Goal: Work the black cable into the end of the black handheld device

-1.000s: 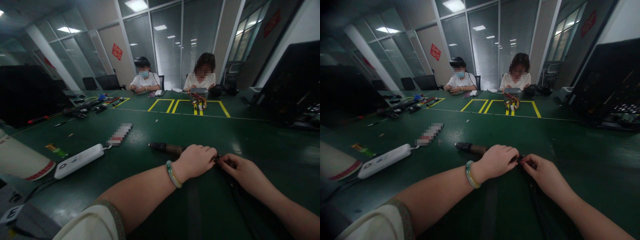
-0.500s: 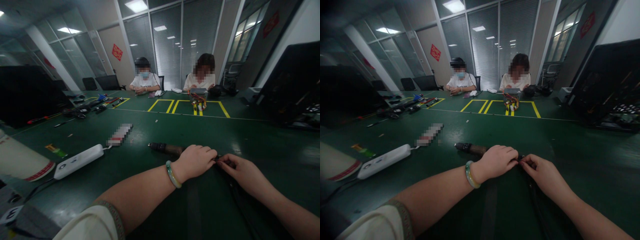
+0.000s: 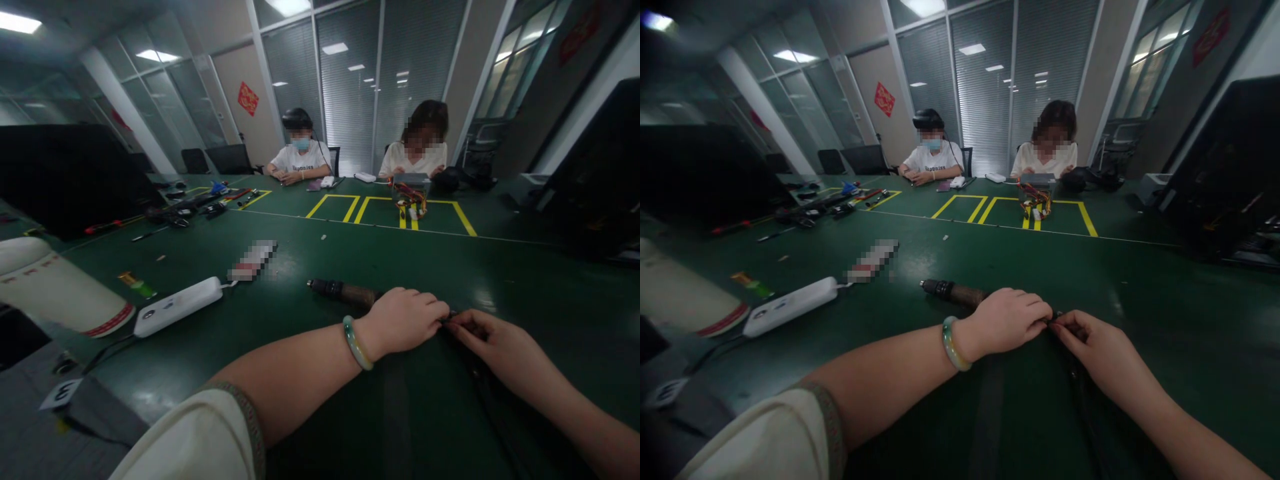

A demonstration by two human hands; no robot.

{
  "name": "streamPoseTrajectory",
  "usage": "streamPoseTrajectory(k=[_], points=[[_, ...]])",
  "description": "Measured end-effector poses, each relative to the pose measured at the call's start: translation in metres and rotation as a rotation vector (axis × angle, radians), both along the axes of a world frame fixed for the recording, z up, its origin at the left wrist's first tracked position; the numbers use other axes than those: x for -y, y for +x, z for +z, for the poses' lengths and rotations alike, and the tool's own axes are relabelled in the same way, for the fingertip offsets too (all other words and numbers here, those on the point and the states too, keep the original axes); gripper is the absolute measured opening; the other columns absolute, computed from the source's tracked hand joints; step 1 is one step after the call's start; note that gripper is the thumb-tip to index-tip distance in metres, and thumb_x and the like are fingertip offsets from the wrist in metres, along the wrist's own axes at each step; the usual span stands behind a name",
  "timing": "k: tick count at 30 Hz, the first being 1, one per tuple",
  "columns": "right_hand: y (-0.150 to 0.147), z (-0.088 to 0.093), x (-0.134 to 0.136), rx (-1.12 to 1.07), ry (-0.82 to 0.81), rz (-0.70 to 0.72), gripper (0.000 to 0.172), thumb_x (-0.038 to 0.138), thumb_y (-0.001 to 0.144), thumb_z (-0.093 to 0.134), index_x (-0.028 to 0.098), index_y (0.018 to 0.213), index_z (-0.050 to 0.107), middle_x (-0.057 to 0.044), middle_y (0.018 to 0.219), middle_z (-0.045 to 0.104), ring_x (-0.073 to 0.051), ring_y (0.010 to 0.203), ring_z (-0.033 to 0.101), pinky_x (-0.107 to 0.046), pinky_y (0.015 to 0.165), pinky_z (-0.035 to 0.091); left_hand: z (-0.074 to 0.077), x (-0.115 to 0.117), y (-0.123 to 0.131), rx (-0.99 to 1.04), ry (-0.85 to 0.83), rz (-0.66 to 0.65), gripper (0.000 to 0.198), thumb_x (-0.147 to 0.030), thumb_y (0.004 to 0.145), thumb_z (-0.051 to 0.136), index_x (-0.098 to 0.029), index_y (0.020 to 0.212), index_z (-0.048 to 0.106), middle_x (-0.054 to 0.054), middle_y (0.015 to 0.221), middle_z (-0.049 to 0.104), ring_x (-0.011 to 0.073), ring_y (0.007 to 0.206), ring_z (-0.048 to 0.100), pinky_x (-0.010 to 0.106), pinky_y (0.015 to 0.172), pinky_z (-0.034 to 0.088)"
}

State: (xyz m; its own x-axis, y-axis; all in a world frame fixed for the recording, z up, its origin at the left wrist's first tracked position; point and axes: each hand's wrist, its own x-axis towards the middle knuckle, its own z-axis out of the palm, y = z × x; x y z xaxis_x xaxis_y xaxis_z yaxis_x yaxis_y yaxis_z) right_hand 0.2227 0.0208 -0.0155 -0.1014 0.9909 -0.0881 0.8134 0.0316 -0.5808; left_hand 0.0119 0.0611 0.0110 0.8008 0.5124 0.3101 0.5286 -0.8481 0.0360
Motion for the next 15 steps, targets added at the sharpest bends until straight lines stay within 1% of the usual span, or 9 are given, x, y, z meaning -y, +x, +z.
streamPoseTrajectory(k=[3, 6, 10, 15], points=[[0.004, -0.005, -0.003, 0.042, -0.028, -0.001, 0.039, 0.058, 0.085, 0.050, 0.026, 0.103, 0.064, -0.004, 0.091, 0.072, -0.022, 0.070, 0.066, -0.029, 0.056, 0.051, -0.001, -0.001, 0.000, 0.019, -0.002, 0.016, 0.017, -0.030, 0.093, 0.048, -0.018, 0.105, 0.052, 0.003, 0.101, 0.062, 0.0166, 0.090, 0.060, 0.031, 0.075, 0.045], [0.006, -0.006, -0.003, 0.059, -0.036, 0.004, 0.040, 0.058, 0.085, 0.050, 0.026, 0.105, 0.063, -0.004, 0.092, 0.071, -0.023, 0.073, 0.067, -0.029, 0.056, 0.051, 0.000, -0.001, -0.002, 0.016, 0.011, -0.002, 0.015, -0.028, 0.094, 0.046, -0.017, 0.102, 0.052, 0.004, 0.100, 0.062, 0.0168, 0.087, 0.060, 0.031, 0.072, 0.044], [0.001, 0.001, 0.000, 0.072, -0.010, -0.006, 0.040, 0.056, 0.086, 0.049, 0.023, 0.105, 0.063, -0.006, 0.089, 0.071, -0.024, 0.071, 0.066, -0.030, 0.055, 0.050, 0.000, 0.000, -0.003, 0.017, 0.050, -0.033, 0.015, -0.027, 0.094, 0.045, -0.019, 0.105, 0.051, 0.003, 0.101, 0.062, 0.0171, 0.087, 0.060, 0.031, 0.072, 0.044], [-0.006, 0.008, 0.005, 0.051, 0.042, -0.012, 0.039, 0.053, 0.086, 0.051, 0.022, 0.103, 0.065, -0.006, 0.089, 0.071, -0.023, 0.073, 0.066, -0.029, 0.057, 0.049, -0.004, 0.000, -0.002, 0.046, 0.059, -0.015, 0.016, -0.030, 0.093, 0.047, -0.018, 0.102, 0.051, 0.003, 0.099, 0.062, 0.0178, 0.088, 0.060, 0.031, 0.073, 0.044]])
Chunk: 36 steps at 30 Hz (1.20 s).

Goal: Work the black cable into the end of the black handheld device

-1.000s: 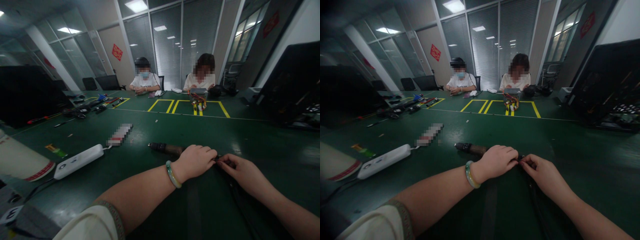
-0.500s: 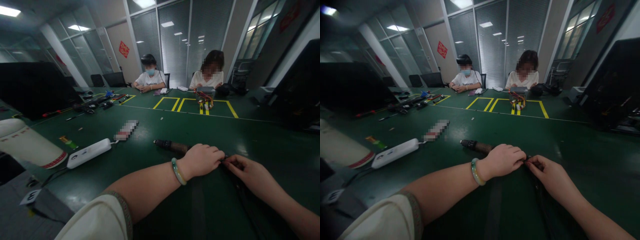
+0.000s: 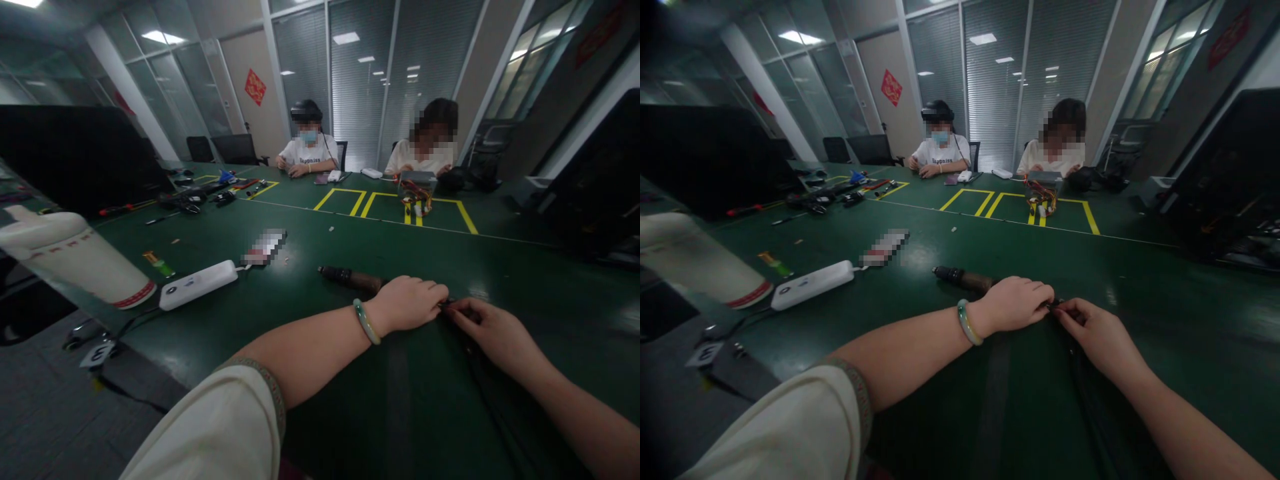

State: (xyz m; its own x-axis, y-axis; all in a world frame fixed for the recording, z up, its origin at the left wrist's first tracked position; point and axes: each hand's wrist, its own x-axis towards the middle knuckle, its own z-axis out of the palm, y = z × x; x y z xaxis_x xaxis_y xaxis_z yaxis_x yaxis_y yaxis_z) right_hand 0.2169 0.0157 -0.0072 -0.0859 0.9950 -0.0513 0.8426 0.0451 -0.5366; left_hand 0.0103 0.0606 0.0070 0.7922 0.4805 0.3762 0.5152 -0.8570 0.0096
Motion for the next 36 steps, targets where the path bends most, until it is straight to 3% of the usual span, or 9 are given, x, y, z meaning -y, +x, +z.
streamPoseTrajectory(k=[7, 15, 36], points=[[-0.0046, 0.0023, 0.0036, -0.024, 0.099, -0.007, 0.034, 0.050, 0.082, 0.054, 0.023, 0.096, 0.068, -0.003, 0.086, 0.072, -0.021, 0.074, 0.067, -0.028, 0.061, 0.049, -0.0007, 0.0027, 0.0023, -0.011, 0.023, 0.027, 0.016, -0.031, 0.093, 0.050, -0.017, 0.100, 0.051, 0.004, 0.099, 0.062, 0.0175, 0.088, 0.060, 0.030, 0.073, 0.044], [-0.0078, 0.0064, 0.0058, -0.056, 0.068, -0.010, 0.028, 0.047, 0.084, 0.054, 0.024, 0.094, 0.067, -0.002, 0.086, 0.071, -0.020, 0.072, 0.066, -0.029, 0.060, 0.048, 0.0021, 0.0064, 0.0014, -0.022, 0.022, 0.024, 0.014, -0.029, 0.094, 0.048, -0.019, 0.102, 0.053, 0.003, 0.100, 0.062, 0.0172, 0.090, 0.060, 0.030, 0.074, 0.044], [-0.0028, -0.0031, 0.0024, -0.160, 0.118, 0.023, 0.018, 0.038, 0.086, 0.056, 0.023, 0.090, 0.067, 0.000, 0.085, 0.070, -0.017, 0.072, 0.063, -0.026, 0.062, 0.045, 0.0010, 0.0057, 0.0047, 0.033, -0.043, 0.054, 0.010, -0.027, 0.090, 0.052, -0.017, 0.092, 0.054, 0.004, 0.092, 0.059, 0.0177, 0.083, 0.057, 0.031, 0.072, 0.043]])
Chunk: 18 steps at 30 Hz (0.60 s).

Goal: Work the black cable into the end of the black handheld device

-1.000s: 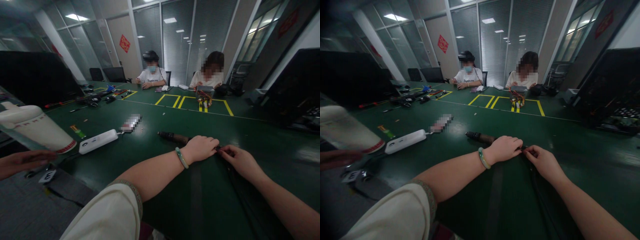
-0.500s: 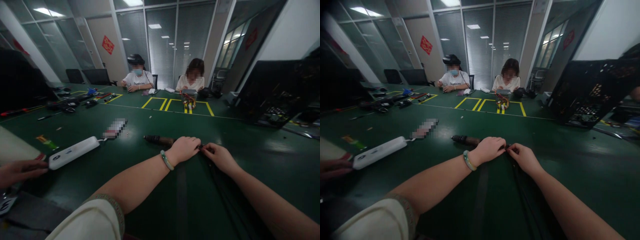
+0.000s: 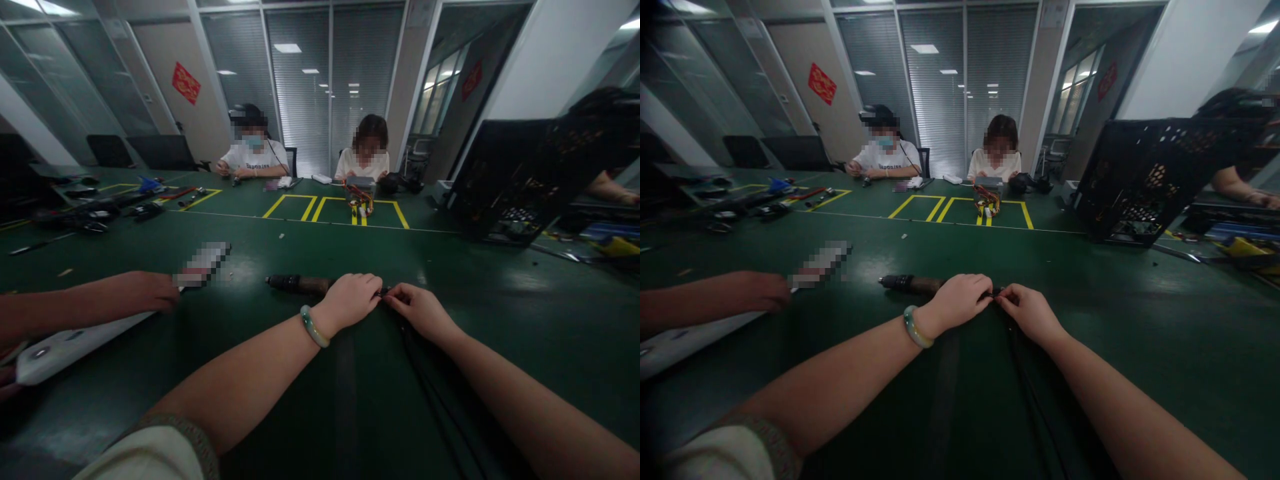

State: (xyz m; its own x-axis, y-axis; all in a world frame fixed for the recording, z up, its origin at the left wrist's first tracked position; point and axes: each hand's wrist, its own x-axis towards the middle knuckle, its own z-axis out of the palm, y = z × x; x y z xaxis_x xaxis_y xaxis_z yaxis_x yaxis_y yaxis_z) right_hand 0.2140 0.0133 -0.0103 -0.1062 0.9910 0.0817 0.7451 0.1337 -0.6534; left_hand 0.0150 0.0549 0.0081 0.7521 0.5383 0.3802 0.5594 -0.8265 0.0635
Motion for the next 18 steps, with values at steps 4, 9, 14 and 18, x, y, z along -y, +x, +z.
streamPoseTrajectory(k=[4, 9, 14, 18], points=[[0.0008, -0.0023, -0.0009, -0.005, 0.022, 0.001, 0.018, 0.037, 0.086, 0.057, 0.024, 0.089, 0.067, -0.001, 0.085, 0.071, -0.018, 0.073, 0.063, -0.027, 0.064, 0.045, 0.0008, 0.0011, -0.0002, -0.014, 0.009, -0.020, 0.009, -0.022, 0.091, 0.048, -0.018, 0.094, 0.055, 0.004, 0.093, 0.059, 0.0177, 0.085, 0.057, 0.031, 0.074, 0.043], [0.0016, -0.0021, -0.0005, -0.011, 0.033, -0.001, 0.018, 0.038, 0.086, 0.057, 0.024, 0.089, 0.068, -0.001, 0.085, 0.071, -0.017, 0.073, 0.063, -0.028, 0.067, 0.047, -0.0005, 0.0004, -0.0007, -0.012, -0.001, -0.041, 0.010, -0.021, 0.092, 0.046, -0.019, 0.092, 0.056, 0.003, 0.094, 0.059, 0.0173, 0.085, 0.057, 0.032, 0.074, 0.044], [0.0017, -0.0010, 0.0001, -0.022, 0.016, 0.010, 0.017, 0.037, 0.086, 0.057, 0.024, 0.090, 0.067, 0.000, 0.087, 0.070, -0.017, 0.076, 0.064, -0.028, 0.068, 0.047, -0.0020, -0.0001, -0.0001, 0.049, -0.033, -0.004, 0.009, -0.024, 0.090, 0.052, -0.017, 0.093, 0.055, 0.003, 0.091, 0.059, 0.0170, 0.082, 0.057, 0.031, 0.072, 0.045], [0.0001, 0.0014, 0.0017, -0.026, -0.009, 0.009, 0.018, 0.037, 0.087, 0.057, 0.023, 0.091, 0.067, -0.001, 0.088, 0.071, -0.018, 0.076, 0.064, -0.029, 0.069, 0.047, -0.0017, -0.0002, -0.0004, 0.024, -0.019, -0.020, 0.009, -0.024, 0.091, 0.050, -0.017, 0.090, 0.057, 0.003, 0.090, 0.059, 0.0167, 0.083, 0.057, 0.031, 0.074, 0.044]])
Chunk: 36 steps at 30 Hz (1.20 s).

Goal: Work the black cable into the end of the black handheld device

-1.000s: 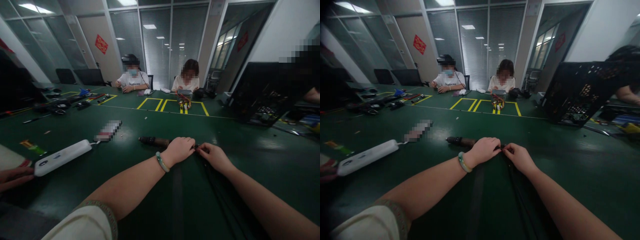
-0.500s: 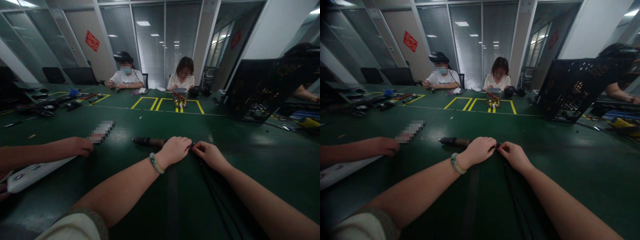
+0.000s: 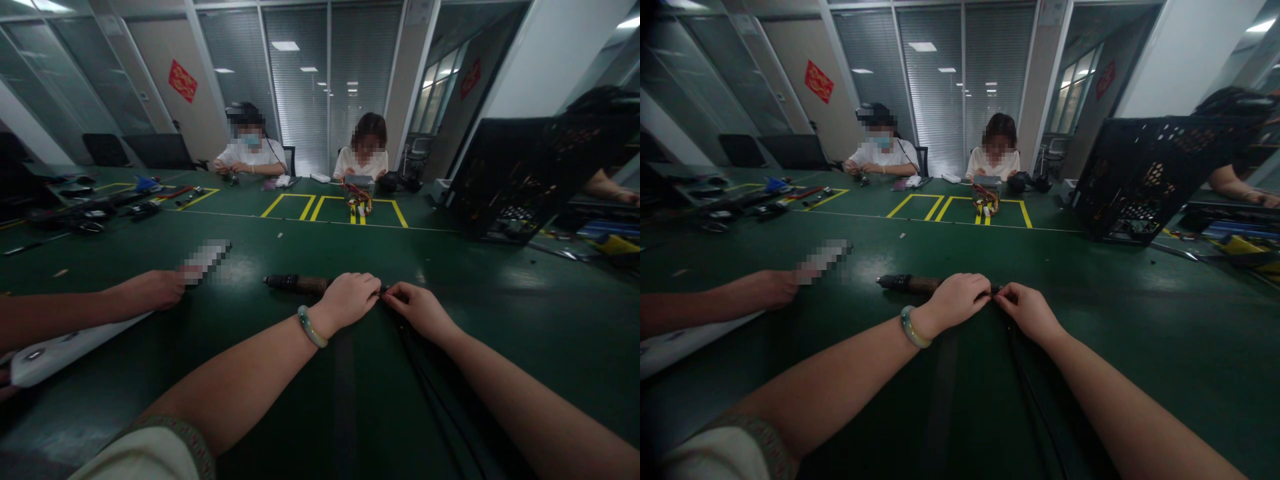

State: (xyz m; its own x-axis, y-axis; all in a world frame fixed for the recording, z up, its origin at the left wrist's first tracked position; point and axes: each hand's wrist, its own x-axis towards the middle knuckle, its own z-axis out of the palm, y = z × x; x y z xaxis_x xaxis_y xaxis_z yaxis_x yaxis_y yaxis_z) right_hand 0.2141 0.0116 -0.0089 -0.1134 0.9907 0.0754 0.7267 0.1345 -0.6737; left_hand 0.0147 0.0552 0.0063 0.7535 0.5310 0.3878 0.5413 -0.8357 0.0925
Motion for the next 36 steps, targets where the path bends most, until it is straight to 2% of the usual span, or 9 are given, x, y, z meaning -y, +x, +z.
streamPoseTrajectory(k=[12, 20, 33, 36], points=[[-0.0023, 0.0066, 0.0018, 0.038, -0.006, -0.020, 0.018, 0.037, 0.086, 0.056, 0.024, 0.091, 0.068, -0.002, 0.090, 0.071, -0.019, 0.078, 0.064, -0.028, 0.066, 0.046, 0.0004, 0.0000, 0.0007, -0.017, 0.020, 0.022, 0.011, -0.028, 0.090, 0.052, -0.018, 0.091, 0.056, 0.002, 0.089, 0.059, 0.0172, 0.082, 0.057, 0.031, 0.072, 0.043], [-0.0026, 0.0052, 0.0018, 0.013, -0.013, -0.013, 0.020, 0.038, 0.086, 0.055, 0.022, 0.092, 0.067, -0.002, 0.088, 0.071, -0.019, 0.075, 0.064, -0.028, 0.065, 0.046, 0.0028, 0.0016, -0.0007, -0.032, 0.041, -0.010, 0.010, -0.024, 0.091, 0.049, -0.018, 0.093, 0.056, 0.003, 0.093, 0.060, 0.0175, 0.086, 0.057, 0.032, 0.074, 0.042], [-0.0022, 0.0038, 0.0010, 0.037, -0.020, -0.036, 0.022, 0.040, 0.085, 0.055, 0.023, 0.092, 0.068, -0.002, 0.088, 0.071, -0.019, 0.075, 0.064, -0.028, 0.063, 0.047, 0.0026, 0.0007, -0.0009, -0.045, 0.021, 0.014, 0.016, -0.032, 0.092, 0.050, -0.018, 0.097, 0.056, 0.003, 0.095, 0.059, 0.0181, 0.086, 0.057, 0.031, 0.072, 0.043], [-0.0020, 0.0051, 0.0015, 0.046, -0.015, -0.030, 0.021, 0.040, 0.086, 0.055, 0.024, 0.091, 0.068, -0.002, 0.087, 0.071, -0.019, 0.073, 0.064, -0.027, 0.062, 0.046, 0.0019, 0.0001, -0.0013, -0.037, 0.021, -0.006, 0.013, -0.028, 0.093, 0.048, -0.018, 0.096, 0.056, 0.003, 0.096, 0.060, 0.0175, 0.086, 0.057, 0.031, 0.073, 0.043]])
